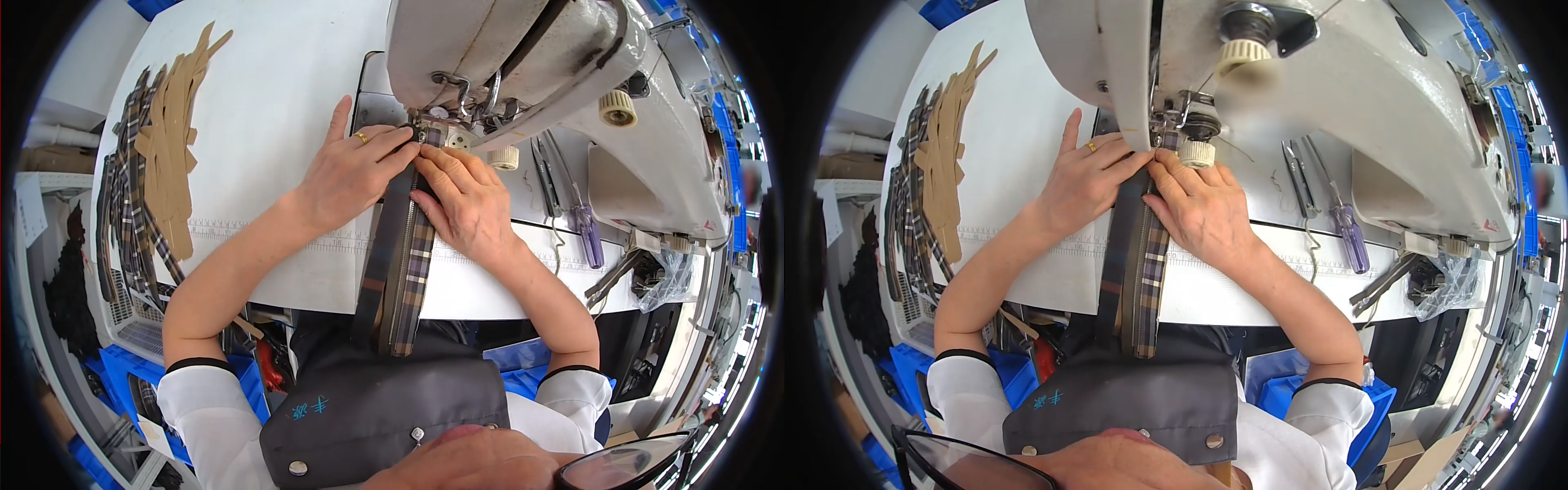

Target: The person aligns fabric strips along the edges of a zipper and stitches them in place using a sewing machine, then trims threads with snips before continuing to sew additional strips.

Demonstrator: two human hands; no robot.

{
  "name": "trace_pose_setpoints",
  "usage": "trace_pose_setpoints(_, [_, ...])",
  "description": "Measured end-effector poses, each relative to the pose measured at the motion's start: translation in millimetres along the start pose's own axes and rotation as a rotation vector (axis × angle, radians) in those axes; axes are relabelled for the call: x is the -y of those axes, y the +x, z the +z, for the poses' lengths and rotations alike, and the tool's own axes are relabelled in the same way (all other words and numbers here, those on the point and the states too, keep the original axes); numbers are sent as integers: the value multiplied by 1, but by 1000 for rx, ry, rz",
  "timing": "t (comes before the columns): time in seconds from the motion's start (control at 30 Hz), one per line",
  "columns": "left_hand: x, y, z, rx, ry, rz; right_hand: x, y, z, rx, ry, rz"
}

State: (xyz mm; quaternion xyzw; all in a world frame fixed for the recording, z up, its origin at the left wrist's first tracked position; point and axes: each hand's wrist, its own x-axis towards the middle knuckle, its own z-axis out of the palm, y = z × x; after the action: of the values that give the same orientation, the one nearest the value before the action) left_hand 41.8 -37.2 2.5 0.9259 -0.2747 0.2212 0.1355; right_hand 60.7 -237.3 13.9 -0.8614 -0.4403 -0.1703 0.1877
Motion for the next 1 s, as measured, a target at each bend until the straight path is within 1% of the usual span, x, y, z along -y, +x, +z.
trace_pose_setpoints(0.13, [-1, 1, 0, -1, 38, 9, 4, 0, -3, 45, 35, 53])
trace_pose_setpoints(0.37, [-2, 1, 0, -16, 63, 17, 4, 1, -4, 51, 30, 52])
trace_pose_setpoints(0.53, [-1, 1, 1, -41, 60, 16, 0, 0, -1, 14, 4, -3])
trace_pose_setpoints(1.0, [-2, 1, 2, -62, 62, 18, 0, 0, 0, 9, 1, -4])
